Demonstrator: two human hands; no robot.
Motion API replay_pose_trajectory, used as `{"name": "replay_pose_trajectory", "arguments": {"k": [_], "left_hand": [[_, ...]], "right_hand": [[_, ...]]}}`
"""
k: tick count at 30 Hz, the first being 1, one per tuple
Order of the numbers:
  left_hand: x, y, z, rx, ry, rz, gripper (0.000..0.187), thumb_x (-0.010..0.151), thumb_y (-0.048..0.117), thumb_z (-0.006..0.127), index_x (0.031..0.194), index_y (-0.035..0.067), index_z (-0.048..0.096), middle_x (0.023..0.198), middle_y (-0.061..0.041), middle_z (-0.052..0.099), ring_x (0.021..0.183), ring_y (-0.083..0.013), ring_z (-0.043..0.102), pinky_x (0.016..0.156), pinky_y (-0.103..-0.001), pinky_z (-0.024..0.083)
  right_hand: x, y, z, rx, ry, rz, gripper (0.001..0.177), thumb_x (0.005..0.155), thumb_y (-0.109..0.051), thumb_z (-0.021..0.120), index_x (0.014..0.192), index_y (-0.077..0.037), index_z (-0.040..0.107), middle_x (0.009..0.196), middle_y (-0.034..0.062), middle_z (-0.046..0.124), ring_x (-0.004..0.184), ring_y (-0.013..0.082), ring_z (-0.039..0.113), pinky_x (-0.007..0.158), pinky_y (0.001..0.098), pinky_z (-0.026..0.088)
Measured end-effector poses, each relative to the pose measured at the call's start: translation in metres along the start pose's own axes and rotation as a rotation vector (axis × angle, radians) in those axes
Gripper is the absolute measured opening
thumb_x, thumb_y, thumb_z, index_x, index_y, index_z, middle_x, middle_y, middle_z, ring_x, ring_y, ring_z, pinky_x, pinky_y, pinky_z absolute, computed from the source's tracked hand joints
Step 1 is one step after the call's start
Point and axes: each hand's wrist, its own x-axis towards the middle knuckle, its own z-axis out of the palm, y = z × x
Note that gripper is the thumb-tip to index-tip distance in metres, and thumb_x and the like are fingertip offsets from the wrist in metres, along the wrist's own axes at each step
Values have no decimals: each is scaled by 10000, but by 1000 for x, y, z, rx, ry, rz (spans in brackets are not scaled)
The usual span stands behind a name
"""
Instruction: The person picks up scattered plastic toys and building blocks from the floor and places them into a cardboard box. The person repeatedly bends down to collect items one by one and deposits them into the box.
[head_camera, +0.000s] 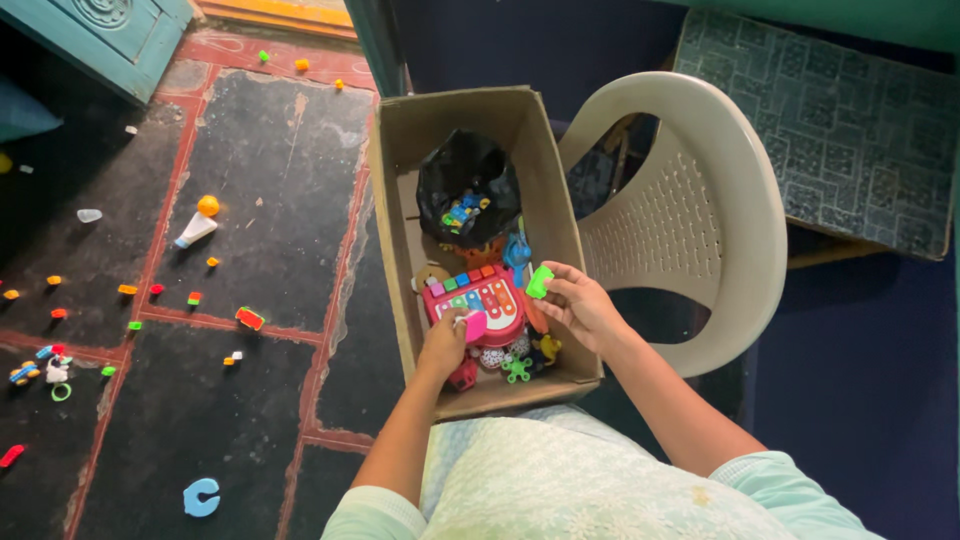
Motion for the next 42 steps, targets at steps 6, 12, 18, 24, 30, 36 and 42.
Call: {"name": "replay_pose_trajectory", "arguments": {"k": [6, 12, 18, 24, 30, 36, 42], "left_hand": [[33, -22, 12, -433, 3, -452, 348, 1028, 257, 448, 1340, 136, 547, 1075, -162, 699, 923, -391, 743, 777, -504, 623], [39, -59, 37, -932, 111, -603, 393, 1057, 183, 419, 1426, 47, 400, 1206, -197, 649, 933, -373, 740, 737, -475, 644], [49, -69, 44, -1002, 298, -702, 756, 899, -37, 396, 1571, 263, 225, 1351, -162, 546, 938, -357, 678, 745, -436, 616], [45, -64, 58, -1023, 344, -671, 784, 893, -52, 432, 1582, 296, 298, 1392, -155, 527, 994, -315, 647, 745, -430, 579], [21, -59, 56, -1100, 128, -580, 644, 944, -14, 398, 1552, 183, 322, 1346, -220, 539, 1078, -315, 672, 863, -406, 605], [18, -10, 35, -1039, -60, -478, 439, 982, 157, 556, 1414, 91, 511, 1164, -113, 677, 1001, -246, 685, 810, -343, 599], [75, 37, 21, -773, -72, -221, 459, 918, 111, 650, 1368, 72, 564, 1000, -61, 690, 785, -136, 663, 656, -302, 572]], "right_hand": [[-2, 10, 2, 4, -24, -7, 273, 989, -48, 569, 1259, -71, 599, 1076, 64, 690, 1006, 180, 688, 898, 326, 595], [-19, 12, 0, -31, 53, 24, 289, 993, -51, 570, 1277, -92, 605, 1068, 38, 682, 997, 160, 665, 903, 328, 589], [-20, 10, -9, -36, 85, 31, 272, 977, -61, 568, 1247, -82, 590, 1100, 68, 717, 1003, 172, 691, 910, 345, 578], [-23, 11, -17, -66, 84, 20, 284, 984, -64, 587, 1267, -81, 605, 1088, 54, 692, 992, 171, 677, 907, 347, 577], [-20, 17, -13, -106, 46, 48, 280, 974, -73, 591, 1253, -95, 589, 1101, 47, 712, 989, 145, 682, 858, 296, 572], [36, 21, -13, -183, 16, 28, 347, 957, -64, 636, 1302, -76, 606, 972, 56, 629, 820, 138, 625, 692, 271, 554], [112, 2, 2, -280, -10, -29, 437, 901, 18, 592, 1337, -8, 588, 1018, 110, 669, 821, 150, 678, 717, 248, 588]]}}
